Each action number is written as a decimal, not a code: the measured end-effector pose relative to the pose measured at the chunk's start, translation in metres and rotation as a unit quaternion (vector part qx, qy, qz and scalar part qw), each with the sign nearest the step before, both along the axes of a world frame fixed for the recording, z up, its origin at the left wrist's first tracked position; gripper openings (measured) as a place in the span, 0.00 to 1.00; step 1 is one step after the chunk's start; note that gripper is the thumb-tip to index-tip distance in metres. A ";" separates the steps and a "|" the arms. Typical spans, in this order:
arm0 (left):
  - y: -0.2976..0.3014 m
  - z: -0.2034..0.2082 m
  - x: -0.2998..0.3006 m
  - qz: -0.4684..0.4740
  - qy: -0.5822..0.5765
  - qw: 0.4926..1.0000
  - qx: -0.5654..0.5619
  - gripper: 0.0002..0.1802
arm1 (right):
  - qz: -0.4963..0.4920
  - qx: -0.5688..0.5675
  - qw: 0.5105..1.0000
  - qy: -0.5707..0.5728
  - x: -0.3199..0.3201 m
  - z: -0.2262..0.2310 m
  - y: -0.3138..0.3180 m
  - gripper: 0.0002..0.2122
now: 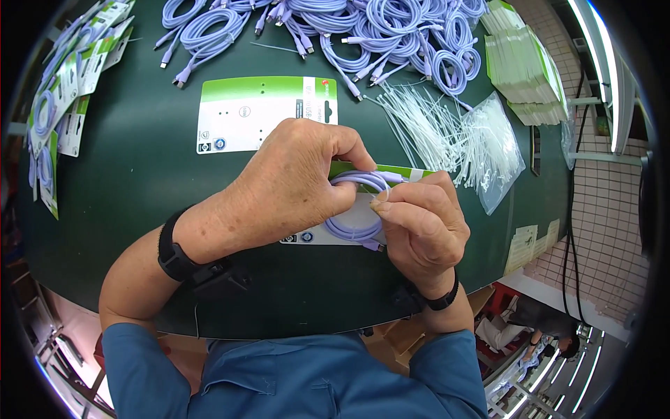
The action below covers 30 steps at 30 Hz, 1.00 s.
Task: The person secures a coiled cable to a cardboard backing by threading a plastic zip tie through the holes and around the cable. After pulling the zip tie tight, the person picks up another cable and backing to repeat the process.
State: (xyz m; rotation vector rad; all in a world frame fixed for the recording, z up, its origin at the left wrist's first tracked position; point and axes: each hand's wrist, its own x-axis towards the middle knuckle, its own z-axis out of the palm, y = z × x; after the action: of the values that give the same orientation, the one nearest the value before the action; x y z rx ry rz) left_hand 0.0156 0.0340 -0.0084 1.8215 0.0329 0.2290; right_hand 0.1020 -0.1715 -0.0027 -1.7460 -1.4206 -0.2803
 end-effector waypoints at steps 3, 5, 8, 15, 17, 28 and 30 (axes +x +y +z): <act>0.003 0.006 -0.001 -0.026 0.057 0.998 0.019 0.12 | 0.000 -0.001 1.000 -0.007 0.000 -0.001 0.000 0.16; 0.002 0.002 0.000 -0.020 0.038 0.999 0.016 0.11 | 0.004 -0.002 1.000 -0.017 0.000 0.000 0.000 0.16; 0.001 0.000 -0.001 -0.007 0.000 1.000 0.011 0.10 | 0.007 -0.004 1.000 -0.017 -0.001 0.000 0.001 0.16; 0.003 0.007 0.000 -0.041 0.077 0.996 0.015 0.11 | 0.015 -0.022 0.999 -0.046 0.001 -0.003 0.000 0.15; 0.002 0.006 0.000 -0.039 0.068 0.997 0.013 0.11 | 0.019 -0.028 0.998 -0.062 0.002 -0.004 0.002 0.14; 0.001 0.000 -0.006 -0.013 0.064 0.997 0.047 0.11 | 0.009 -0.060 0.994 -0.089 -0.002 -0.002 0.007 0.17; 0.001 0.000 -0.005 -0.015 0.066 0.996 0.053 0.11 | -0.003 -0.046 0.996 -0.072 -0.003 -0.003 0.007 0.17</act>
State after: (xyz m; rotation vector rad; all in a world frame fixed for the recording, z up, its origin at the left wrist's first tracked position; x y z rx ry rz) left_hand 0.0108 0.0347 -0.0085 1.9399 0.0864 0.0902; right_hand 0.0994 -0.1644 -0.0060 -1.8345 -1.5529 -0.3553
